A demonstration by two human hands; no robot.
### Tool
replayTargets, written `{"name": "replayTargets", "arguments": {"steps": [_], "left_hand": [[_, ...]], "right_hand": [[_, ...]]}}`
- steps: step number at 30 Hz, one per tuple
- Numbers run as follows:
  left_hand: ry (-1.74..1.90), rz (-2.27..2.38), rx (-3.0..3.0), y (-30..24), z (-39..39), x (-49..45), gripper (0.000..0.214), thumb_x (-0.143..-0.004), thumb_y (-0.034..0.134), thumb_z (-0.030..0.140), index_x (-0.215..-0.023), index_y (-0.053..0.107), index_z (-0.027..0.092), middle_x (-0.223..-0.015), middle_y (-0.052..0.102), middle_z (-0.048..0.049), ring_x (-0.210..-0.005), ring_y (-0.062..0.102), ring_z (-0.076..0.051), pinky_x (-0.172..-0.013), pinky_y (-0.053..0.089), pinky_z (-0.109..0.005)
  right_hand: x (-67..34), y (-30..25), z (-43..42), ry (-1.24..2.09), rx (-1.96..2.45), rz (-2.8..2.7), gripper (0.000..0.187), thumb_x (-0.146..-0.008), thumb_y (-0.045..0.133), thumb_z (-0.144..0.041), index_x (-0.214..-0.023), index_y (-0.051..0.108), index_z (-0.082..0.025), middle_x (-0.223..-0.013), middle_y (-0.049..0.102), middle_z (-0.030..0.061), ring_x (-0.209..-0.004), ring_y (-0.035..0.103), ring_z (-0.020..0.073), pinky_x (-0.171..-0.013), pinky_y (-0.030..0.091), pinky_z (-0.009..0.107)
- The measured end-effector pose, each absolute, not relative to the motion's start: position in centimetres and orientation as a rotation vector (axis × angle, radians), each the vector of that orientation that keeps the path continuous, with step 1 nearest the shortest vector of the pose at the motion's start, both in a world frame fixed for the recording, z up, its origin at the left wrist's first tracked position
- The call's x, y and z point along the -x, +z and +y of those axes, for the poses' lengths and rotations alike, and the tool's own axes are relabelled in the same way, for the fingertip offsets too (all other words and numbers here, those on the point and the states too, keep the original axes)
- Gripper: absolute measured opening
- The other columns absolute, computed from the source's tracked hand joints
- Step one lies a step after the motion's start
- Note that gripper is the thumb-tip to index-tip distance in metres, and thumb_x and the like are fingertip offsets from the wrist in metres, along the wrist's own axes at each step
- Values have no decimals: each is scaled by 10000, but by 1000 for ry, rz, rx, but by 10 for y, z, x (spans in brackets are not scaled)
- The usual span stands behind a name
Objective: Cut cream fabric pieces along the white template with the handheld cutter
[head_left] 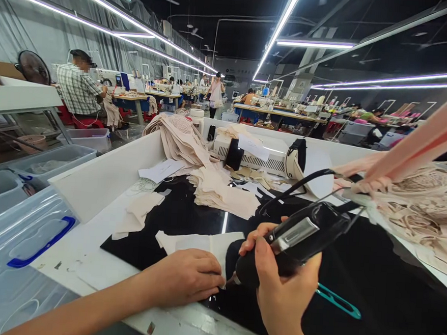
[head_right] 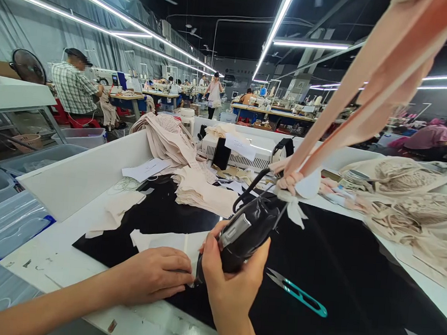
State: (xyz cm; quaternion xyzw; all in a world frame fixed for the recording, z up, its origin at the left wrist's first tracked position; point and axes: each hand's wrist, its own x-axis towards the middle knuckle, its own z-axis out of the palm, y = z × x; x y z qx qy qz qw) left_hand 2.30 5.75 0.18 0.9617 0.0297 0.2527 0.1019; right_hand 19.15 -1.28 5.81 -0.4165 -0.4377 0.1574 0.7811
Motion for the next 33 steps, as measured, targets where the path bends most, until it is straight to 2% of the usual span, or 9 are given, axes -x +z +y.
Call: {"name": "replayTargets", "arguments": {"steps": [13, 20, 26, 30, 33], "left_hand": [[744, 89, -2839, 2, 57, -23, 208, -1101, 507, 210, -1189, 684, 144, -1033, 734, -80, -1043, 700, -200, -991, 549, -301], [705, 186, -2806, 1, 60, -19, 211, -1087, 540, 247, -1222, 679, 166, -1169, 715, -97, -1083, 686, -217, -995, 556, -335], [599, 128, -2780, 9, 51, -8, 185, -1091, 518, 233, -1137, 689, 180, -1057, 737, -73, -1037, 688, -205, -991, 536, -318], [567, 45, -2736, 18, 44, 2, 198, -1099, 512, 285, -1116, 685, 191, -1002, 749, -52, -943, 697, -204, -900, 549, -298], [569, 61, -2755, 24, 42, -1, 166, -1089, 528, 243, -1116, 682, 188, -990, 747, -40, -916, 690, -199, -895, 544, -308]], "right_hand": [[-190, 56, -13, 346, 910, -938, 305, -894, 737, -189, -1114, 542, -275, -853, 669, -34, -587, 663, 132, -554, 603, 297], [-187, 57, -17, 376, 950, -918, 342, -882, 756, -213, -1135, 539, -290, -847, 684, -32, -581, 672, 141, -553, 610, 304], [-190, 58, -29, 436, 898, -945, 334, -899, 739, -195, -1153, 553, -305, -867, 679, -21, -602, 672, 142, -542, 602, 302], [-207, 70, -25, 378, 903, -870, 404, -867, 789, -235, -1190, 557, -300, -843, 674, -23, -616, 661, 151, -538, 590, 307], [-224, 76, -13, 286, 919, -806, 386, -833, 827, -277, -1119, 569, -277, -807, 669, -38, -604, 638, 143, -537, 580, 305]]}}
